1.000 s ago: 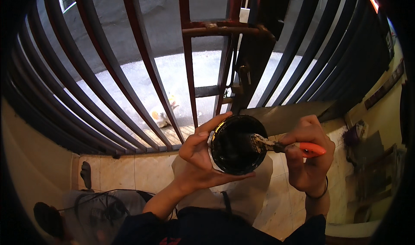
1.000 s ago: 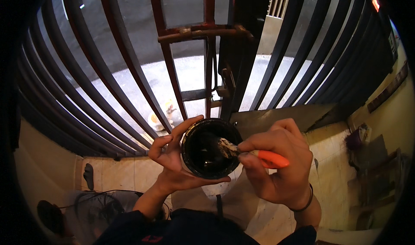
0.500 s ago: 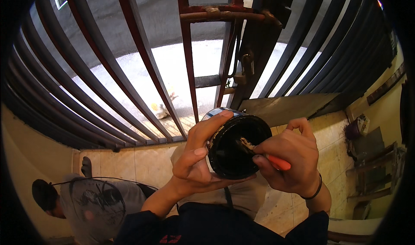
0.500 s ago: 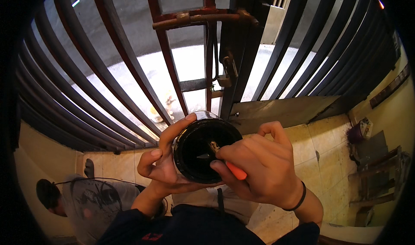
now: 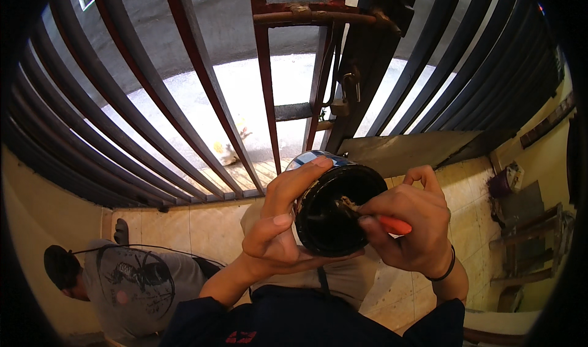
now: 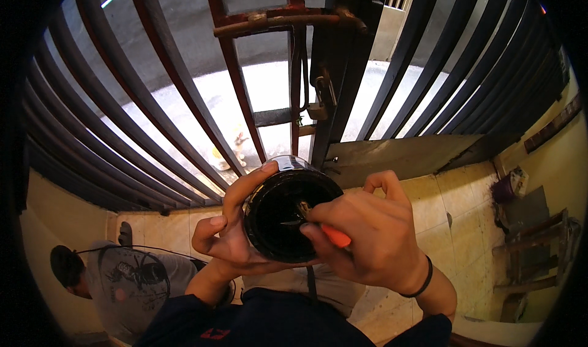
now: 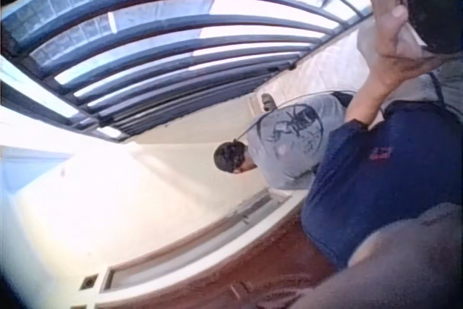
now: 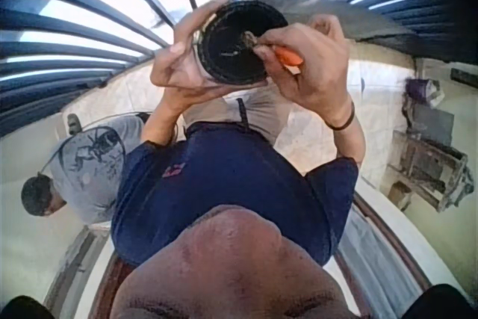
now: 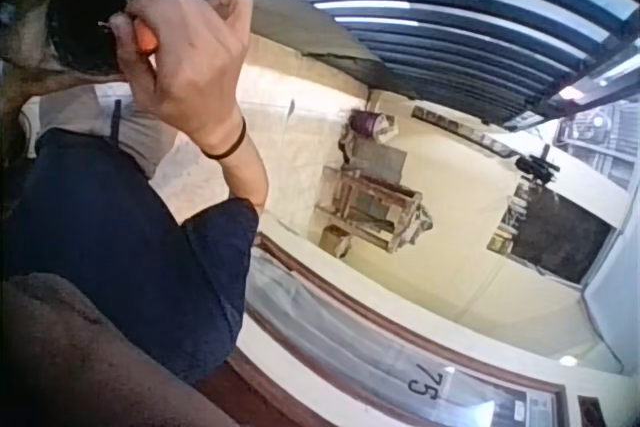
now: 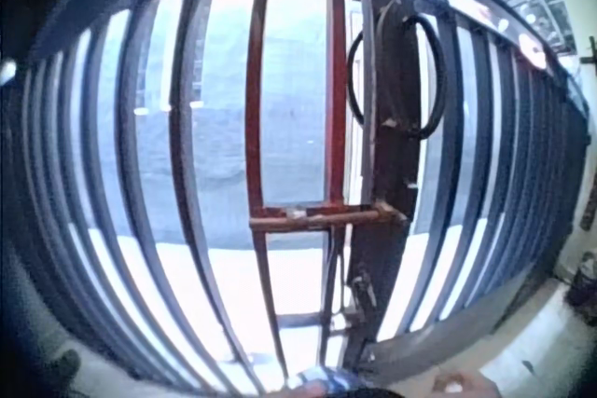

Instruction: The person paints the metal bars of a fence using a brush and a bucket of black paint, dipping the brush into the bucket and applying the paint to different sections of the fence.

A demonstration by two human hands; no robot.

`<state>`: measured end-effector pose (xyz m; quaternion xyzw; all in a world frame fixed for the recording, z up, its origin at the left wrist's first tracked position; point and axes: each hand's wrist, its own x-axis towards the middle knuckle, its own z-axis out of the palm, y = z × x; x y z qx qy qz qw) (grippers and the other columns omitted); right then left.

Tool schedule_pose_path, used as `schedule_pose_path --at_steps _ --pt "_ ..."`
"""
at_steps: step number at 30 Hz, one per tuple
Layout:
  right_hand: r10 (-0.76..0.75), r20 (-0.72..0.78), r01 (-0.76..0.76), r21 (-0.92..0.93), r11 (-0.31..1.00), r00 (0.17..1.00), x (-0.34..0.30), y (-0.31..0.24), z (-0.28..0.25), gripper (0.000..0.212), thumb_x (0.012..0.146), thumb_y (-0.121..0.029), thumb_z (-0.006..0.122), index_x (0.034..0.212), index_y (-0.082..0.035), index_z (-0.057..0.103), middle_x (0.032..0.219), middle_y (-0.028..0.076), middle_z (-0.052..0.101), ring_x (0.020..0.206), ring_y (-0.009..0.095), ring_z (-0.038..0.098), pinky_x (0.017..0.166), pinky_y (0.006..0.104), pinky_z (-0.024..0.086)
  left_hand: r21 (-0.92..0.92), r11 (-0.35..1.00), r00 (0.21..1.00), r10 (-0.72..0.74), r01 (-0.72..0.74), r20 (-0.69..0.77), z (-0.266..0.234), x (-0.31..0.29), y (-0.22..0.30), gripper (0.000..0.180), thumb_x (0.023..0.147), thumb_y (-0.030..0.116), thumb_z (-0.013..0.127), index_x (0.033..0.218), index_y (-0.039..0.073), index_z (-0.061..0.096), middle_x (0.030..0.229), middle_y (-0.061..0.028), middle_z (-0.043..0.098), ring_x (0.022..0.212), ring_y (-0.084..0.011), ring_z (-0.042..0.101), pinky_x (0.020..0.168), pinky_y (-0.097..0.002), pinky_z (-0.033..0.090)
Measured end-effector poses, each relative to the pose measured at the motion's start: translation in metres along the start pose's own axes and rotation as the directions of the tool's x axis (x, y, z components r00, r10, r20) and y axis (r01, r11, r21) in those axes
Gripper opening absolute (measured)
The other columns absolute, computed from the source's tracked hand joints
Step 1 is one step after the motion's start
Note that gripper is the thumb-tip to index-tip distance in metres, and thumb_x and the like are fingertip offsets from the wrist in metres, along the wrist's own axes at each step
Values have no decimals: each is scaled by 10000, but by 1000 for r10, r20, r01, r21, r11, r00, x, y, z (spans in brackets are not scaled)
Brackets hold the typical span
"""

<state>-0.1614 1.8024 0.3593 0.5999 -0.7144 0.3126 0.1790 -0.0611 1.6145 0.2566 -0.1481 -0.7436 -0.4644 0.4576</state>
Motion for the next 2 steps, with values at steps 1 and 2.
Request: schedule_pose_path --at_steps 1,2 --pt "12 -8 -12 28 1000 1000 -1 2 -1 221 851 -185 895 981 -118 730 800 17 734 654 194 674 750 403 436 -6 1000 1000 -7 7 -4 0 -1 0 1145 721 325 1040 1503 276 205 1514 -276 563 1389 -405 605 1165 -511 476" --pt "27 -19 -26 47 999 999 -3 4 -4 242 839 -190 903 992 -118 730 809 21 745 663 197 685 769 408 440 -9 1000 1000 0 0 -2 1 1 0 1145 721 325 1040 1503 276 205 1514 -276 563 1389 -405 605 1165 -511 476"
